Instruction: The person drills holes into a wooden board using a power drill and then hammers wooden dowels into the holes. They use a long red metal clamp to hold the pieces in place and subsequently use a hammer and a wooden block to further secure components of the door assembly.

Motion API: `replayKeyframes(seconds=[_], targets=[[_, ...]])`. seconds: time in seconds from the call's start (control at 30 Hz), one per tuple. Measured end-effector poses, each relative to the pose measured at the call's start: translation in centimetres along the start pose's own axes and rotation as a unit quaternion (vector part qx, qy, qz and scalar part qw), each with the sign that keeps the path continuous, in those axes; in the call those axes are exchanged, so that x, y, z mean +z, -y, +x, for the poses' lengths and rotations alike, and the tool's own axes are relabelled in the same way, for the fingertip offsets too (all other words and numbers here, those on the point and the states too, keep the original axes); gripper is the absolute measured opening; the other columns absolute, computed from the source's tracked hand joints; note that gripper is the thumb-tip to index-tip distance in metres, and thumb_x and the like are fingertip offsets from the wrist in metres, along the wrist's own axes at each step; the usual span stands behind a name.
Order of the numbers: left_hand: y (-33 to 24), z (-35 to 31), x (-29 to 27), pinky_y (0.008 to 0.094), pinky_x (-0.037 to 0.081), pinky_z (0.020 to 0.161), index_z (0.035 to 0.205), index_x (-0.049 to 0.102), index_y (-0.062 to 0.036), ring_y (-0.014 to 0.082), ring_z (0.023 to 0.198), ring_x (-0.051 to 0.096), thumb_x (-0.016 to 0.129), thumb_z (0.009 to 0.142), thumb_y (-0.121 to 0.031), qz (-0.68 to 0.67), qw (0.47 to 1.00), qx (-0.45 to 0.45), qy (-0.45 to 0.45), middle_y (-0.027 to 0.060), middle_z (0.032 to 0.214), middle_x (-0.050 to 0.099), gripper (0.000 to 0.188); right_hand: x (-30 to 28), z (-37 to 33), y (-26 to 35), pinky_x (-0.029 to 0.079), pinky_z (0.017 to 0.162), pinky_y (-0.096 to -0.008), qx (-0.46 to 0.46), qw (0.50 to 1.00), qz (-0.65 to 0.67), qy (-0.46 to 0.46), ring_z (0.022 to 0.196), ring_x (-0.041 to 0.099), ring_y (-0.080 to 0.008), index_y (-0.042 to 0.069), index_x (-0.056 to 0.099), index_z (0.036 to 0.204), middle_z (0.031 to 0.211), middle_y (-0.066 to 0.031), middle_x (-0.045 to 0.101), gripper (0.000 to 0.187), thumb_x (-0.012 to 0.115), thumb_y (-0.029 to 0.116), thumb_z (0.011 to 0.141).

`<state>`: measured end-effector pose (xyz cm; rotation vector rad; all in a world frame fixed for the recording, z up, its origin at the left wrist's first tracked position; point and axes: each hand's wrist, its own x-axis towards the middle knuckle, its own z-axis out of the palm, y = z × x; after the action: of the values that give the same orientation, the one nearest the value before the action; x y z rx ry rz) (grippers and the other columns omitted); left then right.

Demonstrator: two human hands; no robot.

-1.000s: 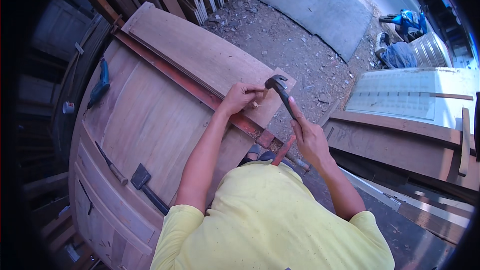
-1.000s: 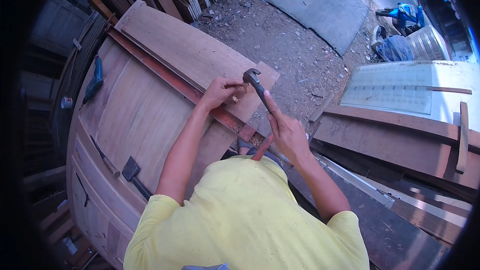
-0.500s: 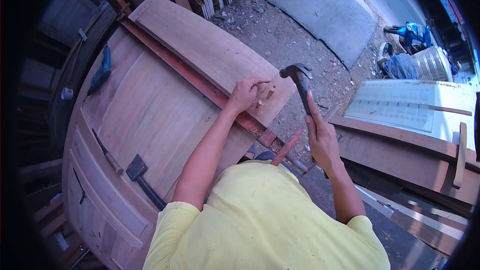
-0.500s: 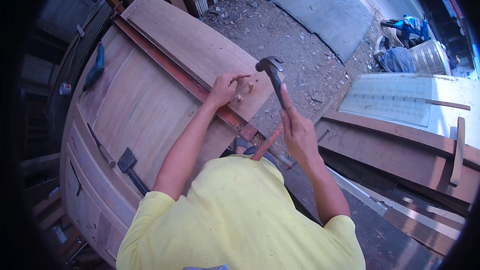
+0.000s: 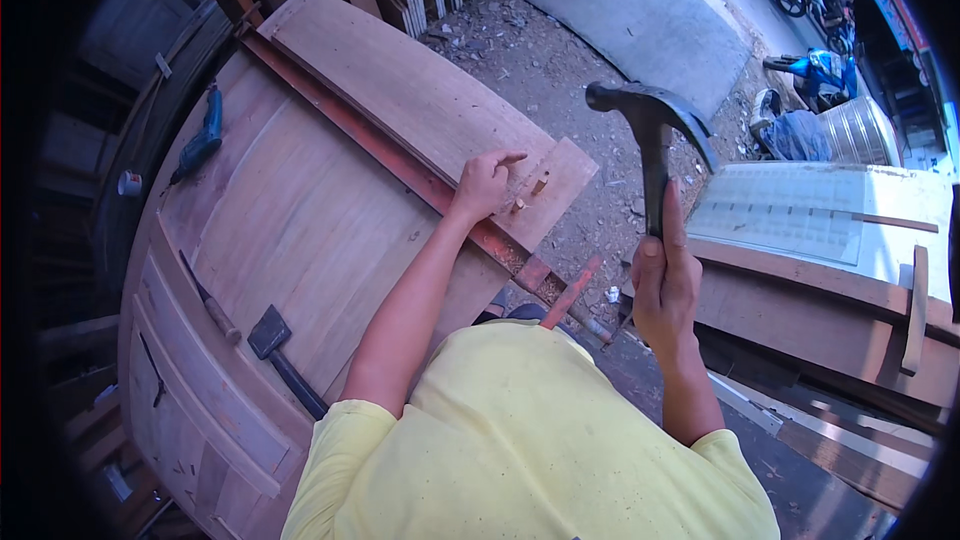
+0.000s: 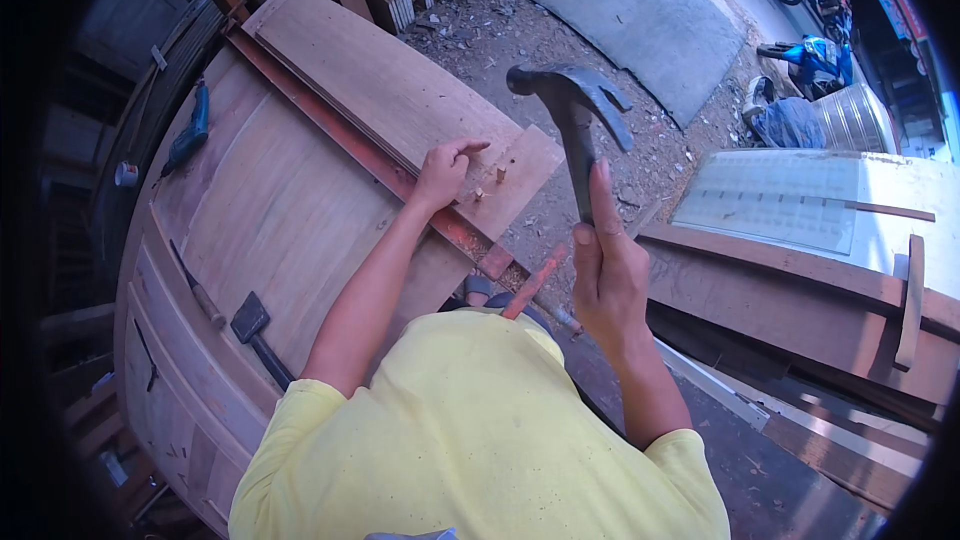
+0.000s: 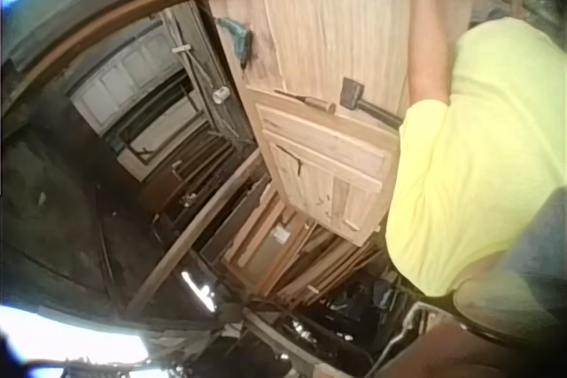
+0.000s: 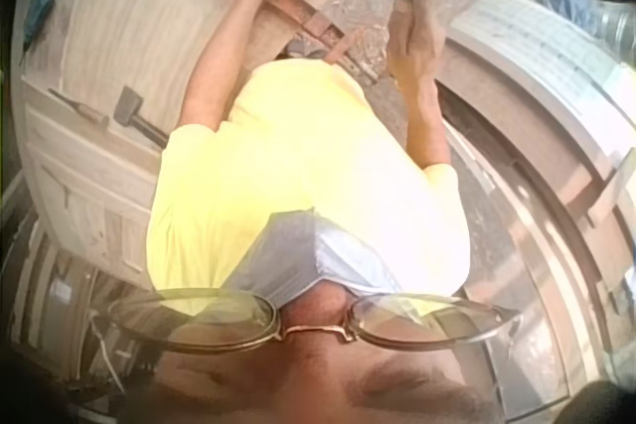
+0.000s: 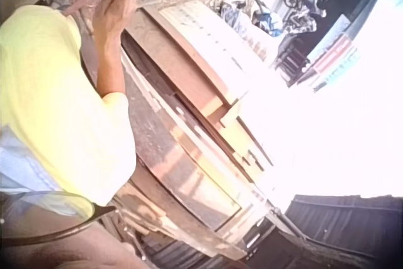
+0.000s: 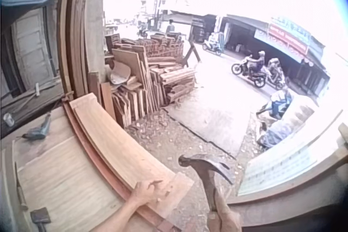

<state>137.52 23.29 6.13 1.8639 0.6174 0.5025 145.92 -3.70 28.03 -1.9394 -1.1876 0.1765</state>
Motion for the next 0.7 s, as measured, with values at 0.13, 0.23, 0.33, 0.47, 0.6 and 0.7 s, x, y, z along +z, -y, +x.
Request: replayKeyframes(seconds=[0.13, 0.23, 0.33, 0.47, 0.6, 0.7], targets=[[0.3, 0.2, 0.6, 0.039, 0.056, 0.109, 0.131, 0.076, -0.0015, 0.0295, 0.122, 0.075, 0.045, 0.094, 0.005, -0.011, 1.0, -0.01, -0.003, 0.02, 0.127, 0.078, 0.049, 3.6, -3.6, -6.0, 0.048, 0.056, -0.0439, -0.085, 0.992, -0.008, -0.094, 0.059, 0.062, -0.0295, 0.021, 0.024, 0.175, 0.074, -0.0177, 0.062, 0.068, 0.053, 0.017, 0.114], [-0.2, 0.1, 0.5, 0.038, 0.056, 0.11, 0.131, 0.076, -0.0014, 0.0288, 0.122, 0.075, 0.044, 0.094, 0.005, 0.017, 1.0, -0.009, 0.002, 0.0201, 0.128, 0.078, 0.049, 5.1, -3.8, -7.1, 0.051, 0.067, -0.0594, 0.107, 0.975, -0.121, 0.156, 0.075, 0.068, -0.0515, 0.037, 0.029, 0.173, 0.084, -0.0282, 0.068, 0.069, 0.058, 0.021, 0.111], [-0.3, 0.1, 0.3, 0.0385, 0.056, 0.111, 0.131, 0.076, -0.0011, 0.0275, 0.123, 0.075, 0.042, 0.094, 0.005, -0.016, 1.0, -0.017, -0.013, 0.0196, 0.128, 0.078, 0.05, 2.5, -1.3, -3.6, 0.049, 0.06, -0.0486, 0.097, 0.985, -0.087, 0.11, 0.059, 0.06, -0.0381, 0.032, 0.033, 0.173, 0.071, -0.0198, 0.058, 0.065, 0.055, 0.019, 0.113], [0.6, -0.2, 0.3, 0.0387, 0.054, 0.113, 0.134, 0.074, -0.0001, 0.0281, 0.124, 0.074, 0.041, 0.094, 0.005, -0.037, 0.998, -0.04, -0.013, 0.02, 0.13, 0.077, 0.052, 0.1, -2.0, -1.6, 0.045, 0.056, -0.0352, -0.009, 0.999, -0.006, -0.041, 0.057, 0.053, -0.0179, 0.017, 0.03, 0.174, 0.073, -0.01, 0.056, 0.064, 0.051, 0.013, 0.114], [0.5, 0.2, 0.8, 0.0389, 0.053, 0.116, 0.134, 0.072, 0.0037, 0.0287, 0.126, 0.073, 0.04, 0.094, 0.006, -0.064, 0.997, -0.031, -0.027, 0.0205, 0.132, 0.076, 0.051, 4.9, -4.9, -6.2, 0.051, 0.059, -0.0431, -0.083, 0.991, -0.092, -0.06, 0.058, 0.065, -0.0332, 0.016, 0.03, 0.174, 0.079, -0.0174, 0.066, 0.067, 0.055, 0.012, 0.112], [0.6, 0.3, 1.1, 0.0396, 0.052, 0.116, 0.131, 0.071, 0.0062, 0.0276, 0.128, 0.071, 0.042, 0.094, 0.004, -0.073, 0.996, -0.023, -0.054, 0.0191, 0.13, 0.075, 0.048, 4.8, -2.9, -5.1, 0.056, 0.066, -0.0495, 0.139, 0.958, -0.127, 0.215, 0.069, 0.069, -0.0439, 0.015, 0.03, 0.173, 0.089, -0.0234, 0.071, 0.073, 0.062, 0.013, 0.108]])
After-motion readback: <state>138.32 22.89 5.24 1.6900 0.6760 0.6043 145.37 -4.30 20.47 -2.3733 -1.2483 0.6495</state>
